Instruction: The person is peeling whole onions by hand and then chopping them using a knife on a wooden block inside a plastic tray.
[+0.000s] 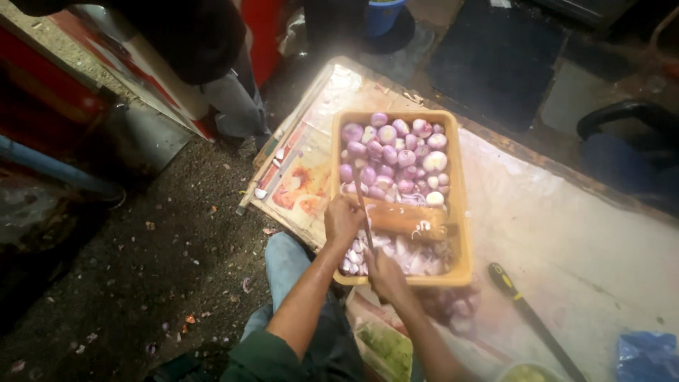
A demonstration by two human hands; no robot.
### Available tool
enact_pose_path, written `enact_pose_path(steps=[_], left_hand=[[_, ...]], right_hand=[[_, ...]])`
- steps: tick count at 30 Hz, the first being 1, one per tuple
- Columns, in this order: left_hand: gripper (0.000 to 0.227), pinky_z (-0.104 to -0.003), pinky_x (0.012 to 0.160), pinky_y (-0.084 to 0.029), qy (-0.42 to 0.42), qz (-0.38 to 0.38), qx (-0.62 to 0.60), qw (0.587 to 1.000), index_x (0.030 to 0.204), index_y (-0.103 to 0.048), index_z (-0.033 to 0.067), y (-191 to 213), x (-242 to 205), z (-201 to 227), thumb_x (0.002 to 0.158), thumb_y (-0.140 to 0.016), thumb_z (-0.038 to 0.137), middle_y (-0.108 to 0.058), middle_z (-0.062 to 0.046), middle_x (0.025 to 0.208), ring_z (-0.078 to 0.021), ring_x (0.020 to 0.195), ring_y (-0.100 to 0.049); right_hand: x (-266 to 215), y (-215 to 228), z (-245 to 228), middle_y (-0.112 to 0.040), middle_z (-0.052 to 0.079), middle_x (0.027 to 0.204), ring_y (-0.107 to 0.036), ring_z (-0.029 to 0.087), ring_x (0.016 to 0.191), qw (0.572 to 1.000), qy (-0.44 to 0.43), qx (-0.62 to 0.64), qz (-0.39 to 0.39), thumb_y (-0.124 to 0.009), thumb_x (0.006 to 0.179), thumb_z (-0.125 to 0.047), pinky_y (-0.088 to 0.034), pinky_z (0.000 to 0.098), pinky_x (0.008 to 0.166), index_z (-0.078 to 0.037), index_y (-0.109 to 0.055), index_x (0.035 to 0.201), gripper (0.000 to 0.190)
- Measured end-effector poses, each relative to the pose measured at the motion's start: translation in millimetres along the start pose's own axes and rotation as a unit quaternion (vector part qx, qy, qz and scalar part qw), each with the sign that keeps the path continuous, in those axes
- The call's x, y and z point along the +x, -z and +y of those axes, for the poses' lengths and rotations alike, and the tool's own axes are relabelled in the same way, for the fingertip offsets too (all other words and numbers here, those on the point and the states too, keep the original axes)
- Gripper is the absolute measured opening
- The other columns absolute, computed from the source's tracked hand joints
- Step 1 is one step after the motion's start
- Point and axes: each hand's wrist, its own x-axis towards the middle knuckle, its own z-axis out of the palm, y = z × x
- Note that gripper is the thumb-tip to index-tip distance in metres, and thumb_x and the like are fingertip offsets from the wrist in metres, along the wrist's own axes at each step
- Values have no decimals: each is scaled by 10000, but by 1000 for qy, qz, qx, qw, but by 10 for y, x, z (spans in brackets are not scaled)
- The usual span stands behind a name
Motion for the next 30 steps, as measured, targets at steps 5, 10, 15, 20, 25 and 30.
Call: enact_pose_path(steps=[5, 10, 15, 20, 25, 30], left_hand=[[242, -450, 784, -547, 51, -23, -4, 998, 779, -751, 30, -93, -73, -135, 759, -854, 247, -699, -162, 906, -356, 845, -698], [134, -455, 800, -549, 17, -5, 12, 1000, 772, -776, 38, -68, 10, -117, 702, -815, 145, -702, -164, 916, -360, 868, -701], [189, -470, 785, -544, 47, -1, -4, 999, 797, -772, 27, -39, 29, -52, 725, -825, 193, -694, -190, 906, -377, 853, -693], [137, -470, 810, -554, 37, -12, 2, 999, 815, -780, 31, -138, 20, -198, 767, -770, 159, -704, -195, 904, -381, 865, -700], [146, -476, 822, -547, 26, 7, 25, 999, 786, -780, 31, -166, 14, -193, 714, -799, 158, -701, -200, 886, -386, 871, -693], [158, -479, 812, -539, 43, 10, -3, 999, 810, -751, 10, -165, 16, -217, 740, -788, 146, -695, -201, 899, -389, 880, -686]], right_hand=[[259, -242, -7, -706, 300, 976, -669, 502, 930, 998, -18, -57, 32, -380, 1028, -433, -493, 592, 838, -43, -596, 1214, 483], [284, -36, -184, -706, 304, 957, -693, 485, 853, 999, 19, 3, 37, -377, 1017, -447, -508, 582, 790, -52, -568, 1270, 506], [-41, -2, -57, -718, 339, 914, -707, 490, 824, 999, -33, 14, -15, -384, 1054, -490, -524, 575, 769, -21, -610, 1162, 531], [360, -208, -187, -697, 333, 942, -637, 543, 874, 996, 41, -14, 79, -366, 1014, -460, -470, 619, 779, -89, -414, 1510, 621], [120, -2, -154, -700, 314, 943, -659, 507, 924, 999, 11, -19, 34, -387, 1018, -485, -473, 604, 809, -66, -545, 1268, 513], [-104, -31, -145, -723, 298, 899, -727, 481, 874, 997, -70, 3, -21, -392, 1019, -494, -530, 571, 811, -40, -600, 1131, 511]])
